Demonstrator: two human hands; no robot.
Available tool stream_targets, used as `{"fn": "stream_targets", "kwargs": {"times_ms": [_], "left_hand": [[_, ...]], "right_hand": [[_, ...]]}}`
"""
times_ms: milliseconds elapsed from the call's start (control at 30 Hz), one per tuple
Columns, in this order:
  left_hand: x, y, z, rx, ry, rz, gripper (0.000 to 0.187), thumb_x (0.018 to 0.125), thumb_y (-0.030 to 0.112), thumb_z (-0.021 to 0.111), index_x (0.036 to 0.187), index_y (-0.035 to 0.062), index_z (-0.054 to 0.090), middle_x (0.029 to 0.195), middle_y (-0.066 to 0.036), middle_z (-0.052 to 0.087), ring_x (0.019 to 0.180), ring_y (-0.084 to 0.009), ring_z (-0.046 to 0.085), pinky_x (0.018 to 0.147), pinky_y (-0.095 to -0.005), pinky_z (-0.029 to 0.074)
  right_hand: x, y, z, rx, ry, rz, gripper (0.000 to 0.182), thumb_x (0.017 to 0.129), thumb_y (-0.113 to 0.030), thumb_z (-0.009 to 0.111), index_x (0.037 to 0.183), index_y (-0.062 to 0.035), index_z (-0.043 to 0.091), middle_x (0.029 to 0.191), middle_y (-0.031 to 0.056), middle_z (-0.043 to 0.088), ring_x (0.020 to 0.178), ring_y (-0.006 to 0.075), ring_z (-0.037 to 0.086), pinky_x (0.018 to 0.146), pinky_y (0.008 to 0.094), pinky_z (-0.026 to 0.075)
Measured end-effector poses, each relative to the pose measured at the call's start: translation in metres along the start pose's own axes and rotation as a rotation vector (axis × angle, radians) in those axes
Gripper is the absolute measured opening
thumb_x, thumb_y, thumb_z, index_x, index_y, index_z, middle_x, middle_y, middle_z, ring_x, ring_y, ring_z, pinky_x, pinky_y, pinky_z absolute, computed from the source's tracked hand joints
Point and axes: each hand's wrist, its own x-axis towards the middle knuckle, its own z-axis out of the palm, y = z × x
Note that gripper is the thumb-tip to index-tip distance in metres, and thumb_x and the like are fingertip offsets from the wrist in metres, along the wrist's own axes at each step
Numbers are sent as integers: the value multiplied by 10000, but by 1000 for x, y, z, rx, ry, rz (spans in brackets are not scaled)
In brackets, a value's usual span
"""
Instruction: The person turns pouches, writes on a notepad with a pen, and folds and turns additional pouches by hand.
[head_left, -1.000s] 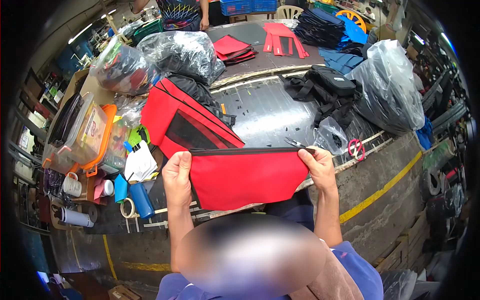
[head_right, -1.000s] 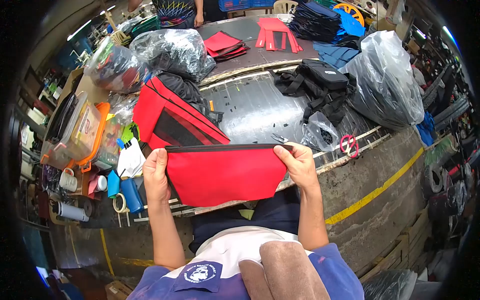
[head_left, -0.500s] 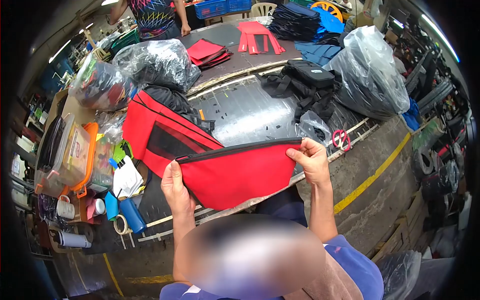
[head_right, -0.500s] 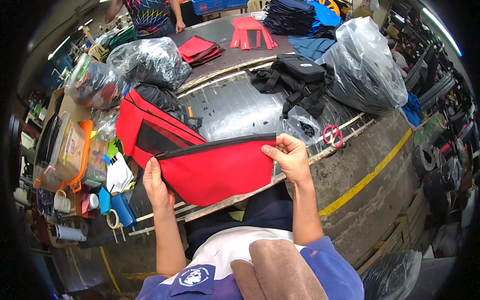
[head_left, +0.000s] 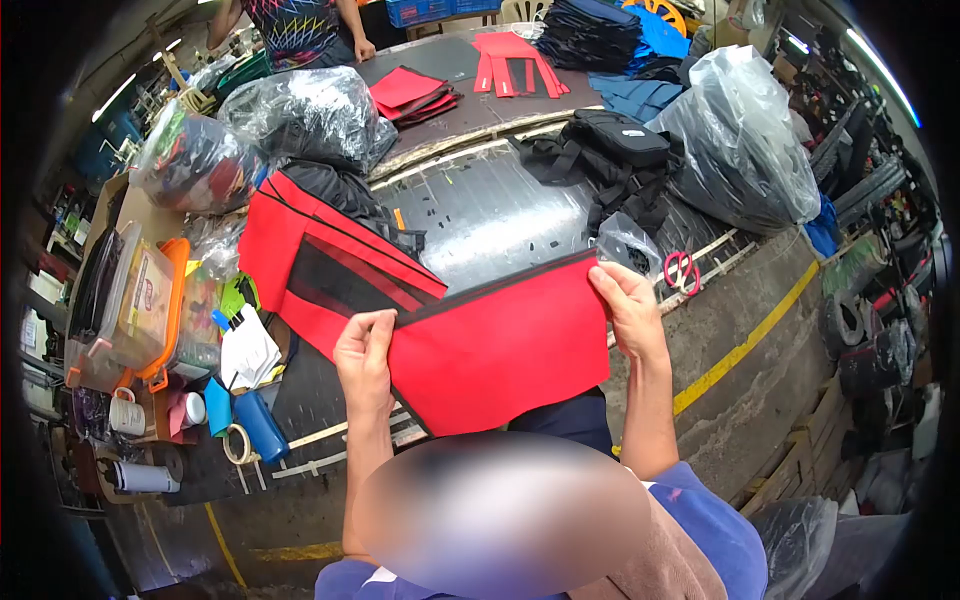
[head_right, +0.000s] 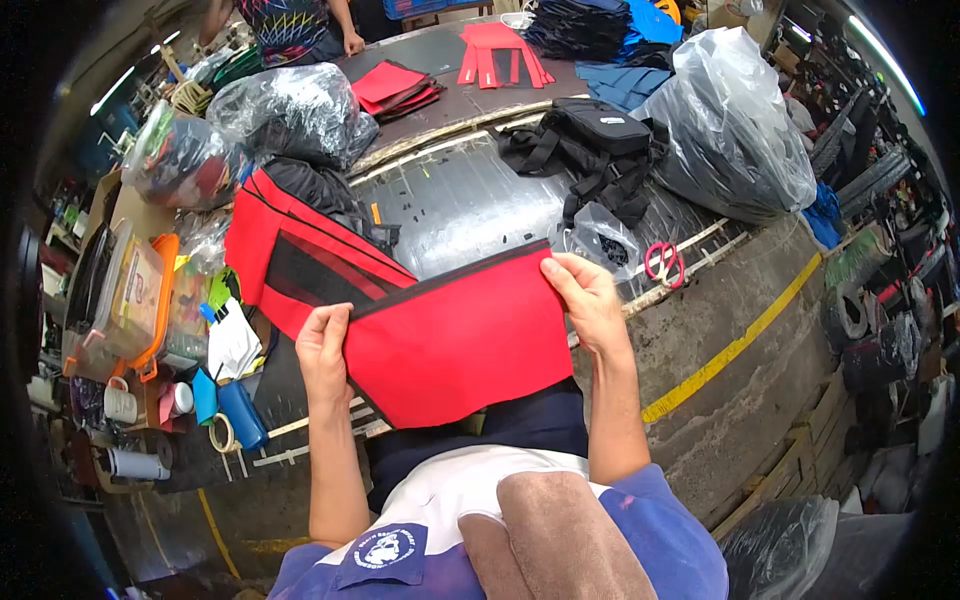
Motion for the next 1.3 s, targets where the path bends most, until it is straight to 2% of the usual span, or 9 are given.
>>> {"fn": "stream_targets", "kwargs": {"times_ms": [200, 300, 433, 567, 733, 833, 967, 1267, 1300], "left_hand": [[15, -60, -11, 260, 109, -61, 207, 1058, 191, 716, 1066, -14, 736, 954, -49, 741, 792, -79, 674, 708, -238, 541], [11, -80, -24, 147, -3, -585, 186, 1037, 175, 736, 1126, 14, 707, 888, -49, 735, 781, -91, 689, 695, -246, 565], [-16, -73, -25, 220, -58, -697, 248, 1044, 223, 726, 1185, 27, 674, 892, -69, 730, 729, -119, 694, 641, -252, 572], [-40, -102, -29, 290, -180, -550, 250, 1051, 263, 714, 1149, 38, 670, 911, -54, 732, 687, -112, 682, 599, -247, 555], [-41, -88, -20, 68, -77, -519, 200, 1045, 237, 717, 1039, 42, 674, 861, -30, 728, 673, -94, 674, 584, -248, 549], [-40, -72, -15, 179, -245, -814, 158, 1027, 174, 738, 966, 53, 659, 786, -14, 727, 635, -76, 667, 558, -237, 533], [-51, -83, -19, 583, -444, -703, 176, 1041, 194, 724, 965, 51, 655, 759, -29, 734, 600, -84, 669, 534, -233, 521], [-60, -74, -19, 336, -260, -774, 191, 1021, 208, 740, 972, 44, 656, 726, -42, 737, 557, -127, 671, 525, -283, 533], [-61, -71, -19, 609, -312, -631, 187, 1003, 200, 750, 1014, 35, 664, 775, -60, 749, 617, -167, 694, 572, -323, 553]], "right_hand": [[20, 92, -40, -318, 22, 105, 227, 1069, -197, 671, 1090, 14, 751, 891, 68, 797, 778, 111, 727, 701, 276, 557], [23, 127, -53, -1159, 273, -142, 236, 1061, -233, 657, 1105, -20, 750, 866, 167, 780, 786, 329, 761, 702, 414, 573], [19, 132, -48, -1096, 358, -154, 225, 1054, -254, 650, 1100, -52, 738, 892, 217, 744, 840, 433, 728, 711, 476, 557], [20, 131, -46, -987, 405, -237, 236, 1065, -245, 649, 1076, -20, 721, 858, 191, 757, 785, 369, 748, 689, 443, 554], [20, 138, -51, -776, 431, -197, 235, 1065, -226, 662, 1079, 4, 711, 848, 178, 762, 749, 301, 748, 681, 408, 552], [27, 140, -59, -758, 479, -236, 232, 1066, -210, 673, 1080, 19, 707, 812, 144, 752, 699, 194, 700, 645, 366, 532], [32, 147, -64, -793, 484, -295, 230, 1068, -211, 675, 1088, 16, 705, 783, 120, 727, 688, 138, 659, 633, 343, 521], [30, 147, -66, -762, 474, -321, 231, 1064, -202, 672, 1119, 19, 708, 833, 116, 754, 740, 157, 706, 672, 354, 544], [31, 147, -69, -664, 419, -315, 233, 1059, -199, 677, 1122, 23, 709, 838, 115, 757, 740, 156, 706, 672, 352, 544]]}}
